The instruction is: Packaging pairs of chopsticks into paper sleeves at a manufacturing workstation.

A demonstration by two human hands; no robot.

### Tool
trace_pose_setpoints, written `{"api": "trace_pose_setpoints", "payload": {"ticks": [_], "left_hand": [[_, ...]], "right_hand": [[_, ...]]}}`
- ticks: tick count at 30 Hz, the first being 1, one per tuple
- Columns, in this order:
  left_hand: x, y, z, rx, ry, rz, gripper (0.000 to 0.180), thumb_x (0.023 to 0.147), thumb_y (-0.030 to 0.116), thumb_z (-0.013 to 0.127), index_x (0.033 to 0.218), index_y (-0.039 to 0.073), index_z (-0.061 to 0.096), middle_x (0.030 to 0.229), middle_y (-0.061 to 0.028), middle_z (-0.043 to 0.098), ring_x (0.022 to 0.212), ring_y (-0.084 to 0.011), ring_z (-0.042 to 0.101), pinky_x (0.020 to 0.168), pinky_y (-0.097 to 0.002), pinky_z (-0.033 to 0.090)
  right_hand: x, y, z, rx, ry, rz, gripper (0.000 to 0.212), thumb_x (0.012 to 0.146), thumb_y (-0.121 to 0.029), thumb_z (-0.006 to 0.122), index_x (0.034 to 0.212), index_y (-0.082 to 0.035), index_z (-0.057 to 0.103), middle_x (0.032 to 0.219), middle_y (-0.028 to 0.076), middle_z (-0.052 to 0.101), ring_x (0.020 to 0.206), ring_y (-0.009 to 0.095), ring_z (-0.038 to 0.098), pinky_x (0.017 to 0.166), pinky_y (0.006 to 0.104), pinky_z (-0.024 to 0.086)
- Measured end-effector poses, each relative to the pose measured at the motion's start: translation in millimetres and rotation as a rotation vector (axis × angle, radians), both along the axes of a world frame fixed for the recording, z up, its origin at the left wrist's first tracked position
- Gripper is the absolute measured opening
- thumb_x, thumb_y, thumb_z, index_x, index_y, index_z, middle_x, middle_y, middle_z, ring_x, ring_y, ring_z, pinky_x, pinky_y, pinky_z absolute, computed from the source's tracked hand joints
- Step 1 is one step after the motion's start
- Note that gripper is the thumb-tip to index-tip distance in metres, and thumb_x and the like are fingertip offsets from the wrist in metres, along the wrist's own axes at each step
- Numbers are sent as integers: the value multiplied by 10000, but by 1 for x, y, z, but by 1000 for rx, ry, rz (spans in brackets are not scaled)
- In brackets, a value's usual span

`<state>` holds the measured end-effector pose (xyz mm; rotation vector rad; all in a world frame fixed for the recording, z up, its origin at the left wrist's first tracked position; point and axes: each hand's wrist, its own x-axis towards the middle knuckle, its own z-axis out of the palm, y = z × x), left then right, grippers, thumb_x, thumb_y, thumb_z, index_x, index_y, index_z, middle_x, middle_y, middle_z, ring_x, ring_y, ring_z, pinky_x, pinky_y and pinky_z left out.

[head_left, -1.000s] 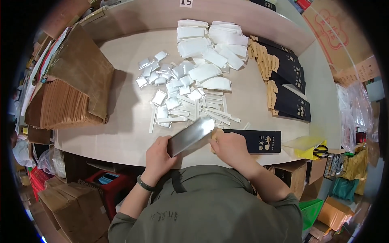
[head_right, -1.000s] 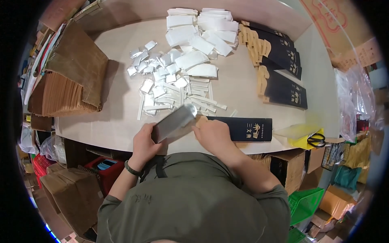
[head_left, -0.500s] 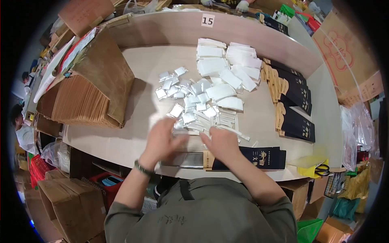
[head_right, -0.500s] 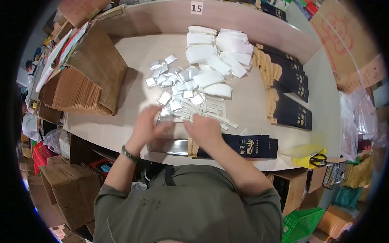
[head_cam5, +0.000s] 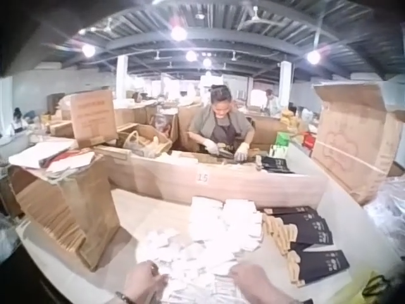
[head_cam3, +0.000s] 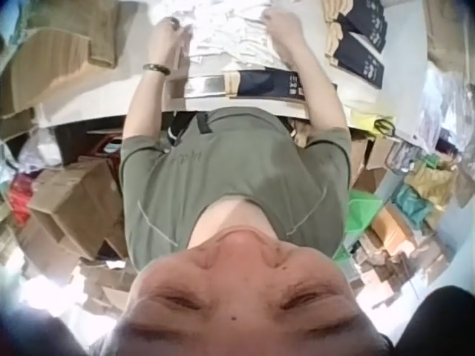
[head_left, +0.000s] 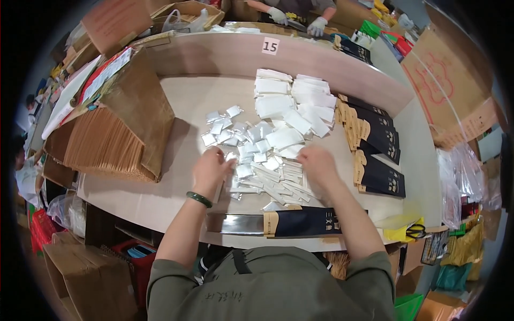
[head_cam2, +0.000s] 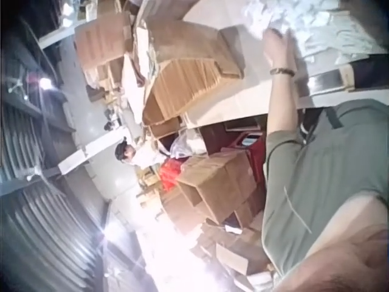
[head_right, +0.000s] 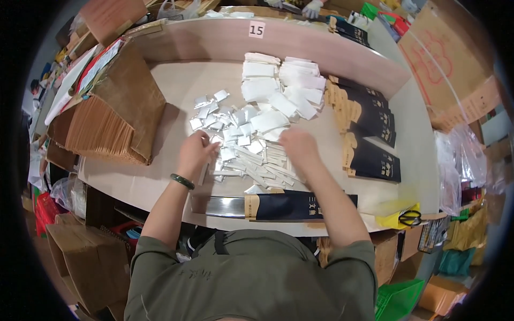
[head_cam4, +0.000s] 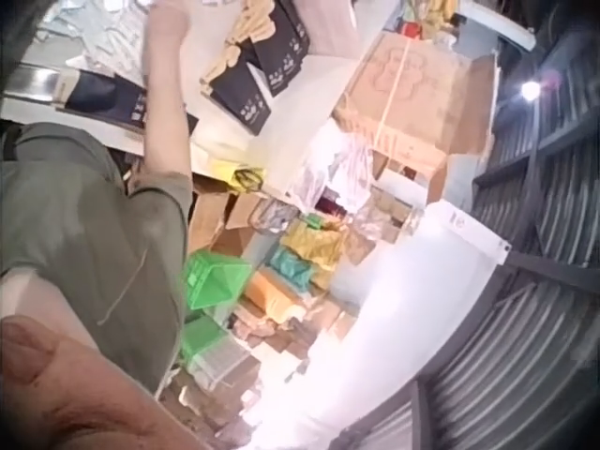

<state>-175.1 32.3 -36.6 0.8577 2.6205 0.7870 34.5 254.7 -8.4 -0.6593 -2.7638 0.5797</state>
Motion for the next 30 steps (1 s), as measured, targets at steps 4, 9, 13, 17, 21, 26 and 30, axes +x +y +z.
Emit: {"api": "trace_pose_setpoints", "payload": {"ticks": [4, 9, 13, 17, 21, 26, 30], "left_hand": [[3, 13, -17, -97, 100, -24, 276, 828, 283, 721, 920, 39, 634, 950, -146, 667, 873, -331, 652, 755, -452, 513], [-5, -10, -18, 209, 39, 66, 226, 871, 216, 668, 988, 27, 620, 855, -174, 680, 820, -339, 657, 714, -446, 510], [43, -58, 20, 339, -137, -115, 104, 889, 106, 627, 956, 29, 603, 837, -159, 659, 797, -338, 639, 690, -437, 495], [108, -95, 1, 175, 145, -484, 162, 800, 121, 704, 897, 49, 597, 920, -122, 646, 875, -337, 624, 726, -419, 498], [111, -101, 16, 253, 274, -334, 392, 698, 191, 814, 1020, 70, 626, 1085, -176, 618, 946, -379, 604, 809, -425, 498], [-6, -139, 56, 392, 587, -71, 343, 741, 165, 807, 1044, 69, 676, 1029, -128, 665, 946, -306, 642, 807, -379, 521], [-116, -167, 106, 48, 728, 271, 232, 858, 216, 661, 965, 14, 701, 949, -172, 699, 857, -321, 675, 721, -400, 535]], "right_hand": [[-2, 31, -11, 36, -32, 111, 144, 866, -136, 585, 876, -3, 639, 950, 187, 628, 914, 383, 598, 814, 443, 484], [-7, 23, -12, 79, -150, 102, 126, 851, -114, 567, 838, 3, 613, 902, 207, 618, 903, 400, 596, 800, 457, 481], [2, 20, -19, 109, -17, 30, 133, 824, -121, 589, 845, 7, 618, 827, 207, 624, 786, 367, 623, 721, 434, 495], [2, -6, -9, -241, -19, -67, 160, 808, -138, 618, 865, 11, 632, 759, 187, 625, 656, 304, 616, 638, 385, 494], [-8, -82, 8, -484, 91, 137, 116, 810, -149, 632, 855, -45, 659, 739, 130, 630, 625, 254, 595, 612, 356, 489], [3, -157, -30, -92, -47, 504, 87, 792, -135, 641, 746, -81, 591, 797, 129, 582, 769, 321, 608, 687, 428, 502], [9, -159, -3, -45, -116, 553, 111, 840, -156, 634, 781, -73, 591, 847, 135, 585, 831, 336, 609, 709, 437, 506]]}}
